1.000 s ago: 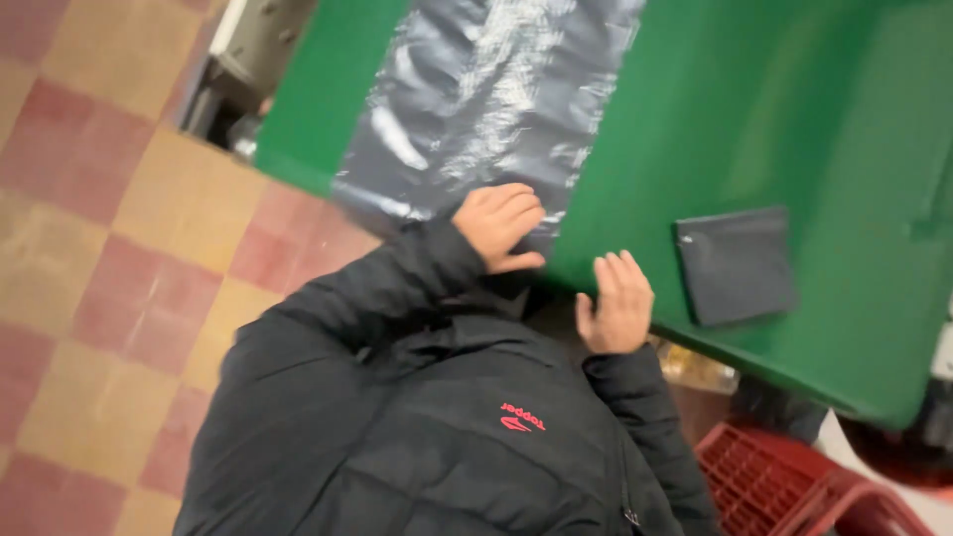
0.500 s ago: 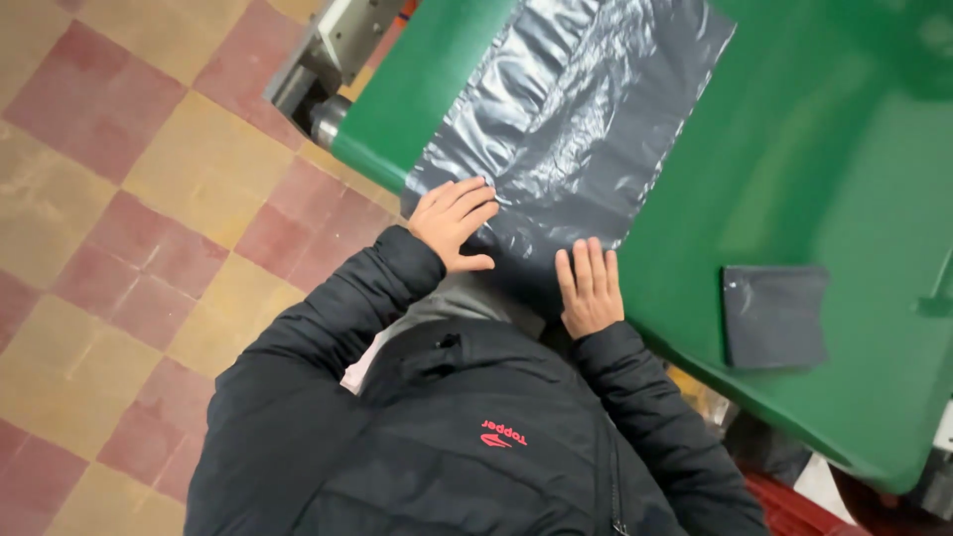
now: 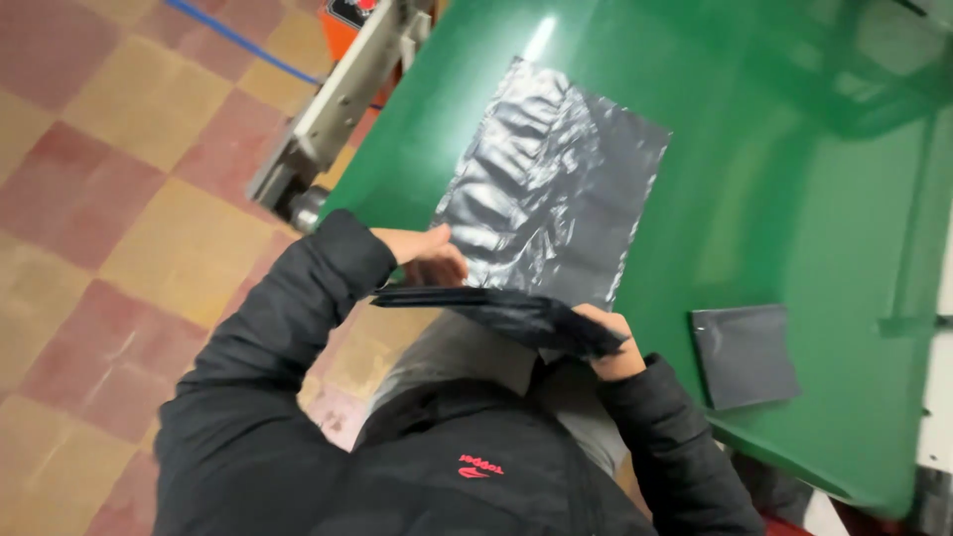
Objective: Folding black plastic bags on a conveyor belt and placing them in a crate.
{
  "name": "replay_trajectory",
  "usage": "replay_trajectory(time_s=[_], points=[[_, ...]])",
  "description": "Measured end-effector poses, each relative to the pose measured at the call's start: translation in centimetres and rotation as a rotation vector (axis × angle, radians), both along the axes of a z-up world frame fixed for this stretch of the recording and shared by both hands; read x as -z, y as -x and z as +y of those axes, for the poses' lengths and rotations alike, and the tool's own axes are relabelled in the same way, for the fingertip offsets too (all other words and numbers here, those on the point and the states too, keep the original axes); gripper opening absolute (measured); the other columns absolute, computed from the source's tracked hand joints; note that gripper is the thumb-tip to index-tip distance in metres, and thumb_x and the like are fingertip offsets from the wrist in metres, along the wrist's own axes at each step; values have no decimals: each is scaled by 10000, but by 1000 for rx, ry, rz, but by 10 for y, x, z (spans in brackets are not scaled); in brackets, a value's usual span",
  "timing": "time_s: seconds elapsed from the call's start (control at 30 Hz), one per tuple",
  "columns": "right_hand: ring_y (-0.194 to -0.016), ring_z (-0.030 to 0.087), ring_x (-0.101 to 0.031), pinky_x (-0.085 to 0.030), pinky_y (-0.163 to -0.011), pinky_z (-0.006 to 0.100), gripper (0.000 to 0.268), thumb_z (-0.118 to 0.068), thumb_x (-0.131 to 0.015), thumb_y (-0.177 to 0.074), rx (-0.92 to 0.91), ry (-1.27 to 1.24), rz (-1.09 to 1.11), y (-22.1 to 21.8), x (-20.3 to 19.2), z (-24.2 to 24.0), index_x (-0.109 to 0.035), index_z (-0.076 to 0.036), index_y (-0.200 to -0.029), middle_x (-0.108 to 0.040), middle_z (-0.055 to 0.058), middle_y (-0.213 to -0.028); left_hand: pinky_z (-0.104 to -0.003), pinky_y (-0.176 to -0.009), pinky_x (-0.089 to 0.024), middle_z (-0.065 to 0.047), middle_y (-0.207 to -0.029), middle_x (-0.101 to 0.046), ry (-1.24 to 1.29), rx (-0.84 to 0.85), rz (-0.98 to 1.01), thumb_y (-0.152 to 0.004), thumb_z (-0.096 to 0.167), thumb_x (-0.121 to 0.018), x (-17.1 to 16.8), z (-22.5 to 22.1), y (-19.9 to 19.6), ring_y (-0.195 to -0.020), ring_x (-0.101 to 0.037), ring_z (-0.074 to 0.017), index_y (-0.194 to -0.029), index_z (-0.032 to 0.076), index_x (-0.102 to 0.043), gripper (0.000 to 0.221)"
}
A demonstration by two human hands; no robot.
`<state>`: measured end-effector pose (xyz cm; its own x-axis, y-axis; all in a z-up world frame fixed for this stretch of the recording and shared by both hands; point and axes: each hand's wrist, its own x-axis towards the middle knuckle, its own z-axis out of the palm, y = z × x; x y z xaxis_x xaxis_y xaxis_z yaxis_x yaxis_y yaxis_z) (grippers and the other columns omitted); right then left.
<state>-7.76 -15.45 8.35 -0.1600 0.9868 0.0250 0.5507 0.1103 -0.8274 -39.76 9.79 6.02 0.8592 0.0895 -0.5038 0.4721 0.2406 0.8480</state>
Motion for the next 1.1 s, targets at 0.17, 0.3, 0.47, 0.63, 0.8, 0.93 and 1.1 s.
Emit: replay_trajectory(time_s=[0.17,0.3,0.47,0.63,0.8,0.93,1.1], points=[[-1221,252,-612,-476,-1035,374,490,8,-603,-885,307,-173,-72,-59,4,59,-588,29,-1374,-665,176,-1304,-281,-761,-469,-39,-1070,-772,-78,-356,-268,-1053,677,-305,127,86,-72,-858,-606,-119,-1217,-27,-666,808],[-1145,168,-610,-484,-1007,320,403,-107,-679,-945,675,31,606,-137,43,158,-619,-33,-1337,-677,23,-1260,-269,-520,-313,-38,-659,-545,286,-558,-209,-1000,798,-265,96,152,-132,-511,-397,-129,-964,2,-792,955],[-997,153,-566,-478,-901,322,331,-196,-694,-1038,777,77,458,-224,118,210,-668,15,-1292,-650,28,-1104,-443,-649,-420,-134,-758,-563,-503,-787,-38,-993,710,-578,153,178,-187,-697,-518,-327,-910,-24,-664,744],[-1040,157,-610,-512,-954,322,389,-215,-761,-998,776,-67,268,-263,149,215,-640,37,-1267,-666,78,-1131,-562,-751,-500,-249,-893,-691,-1051,-613,-53,-923,429,-654,109,147,-176,-852,-643,-475,-925,11,-636,418],[-1132,170,-619,-504,-981,317,626,-255,-807,-871,649,65,129,-236,91,248,-512,-35,-1377,-638,94,-1263,-583,-740,-494,-254,-887,-694,-1031,-634,25,-965,380,-638,105,136,-172,-852,-642,-487,-992,17,-621,365],[-1116,226,-613,-489,-977,352,632,-276,-882,-825,460,129,-232,-233,83,271,-589,2,-1310,-651,131,-1242,-597,-703,-491,-256,-858,-693,-1046,-675,50,-964,355,-645,106,143,-177,-807,-644,-494,-1047,20,-614,347],[-961,301,-620,-540,-854,400,559,-264,-918,-721,416,178,-535,-230,95,290,-634,8,-1118,-618,173,-1067,-544,-767,-508,-194,-966,-686,-1184,-620,-14,-901,330,-707,5,118,-149,-907,-654,-438,-1101,40,-607,366]])
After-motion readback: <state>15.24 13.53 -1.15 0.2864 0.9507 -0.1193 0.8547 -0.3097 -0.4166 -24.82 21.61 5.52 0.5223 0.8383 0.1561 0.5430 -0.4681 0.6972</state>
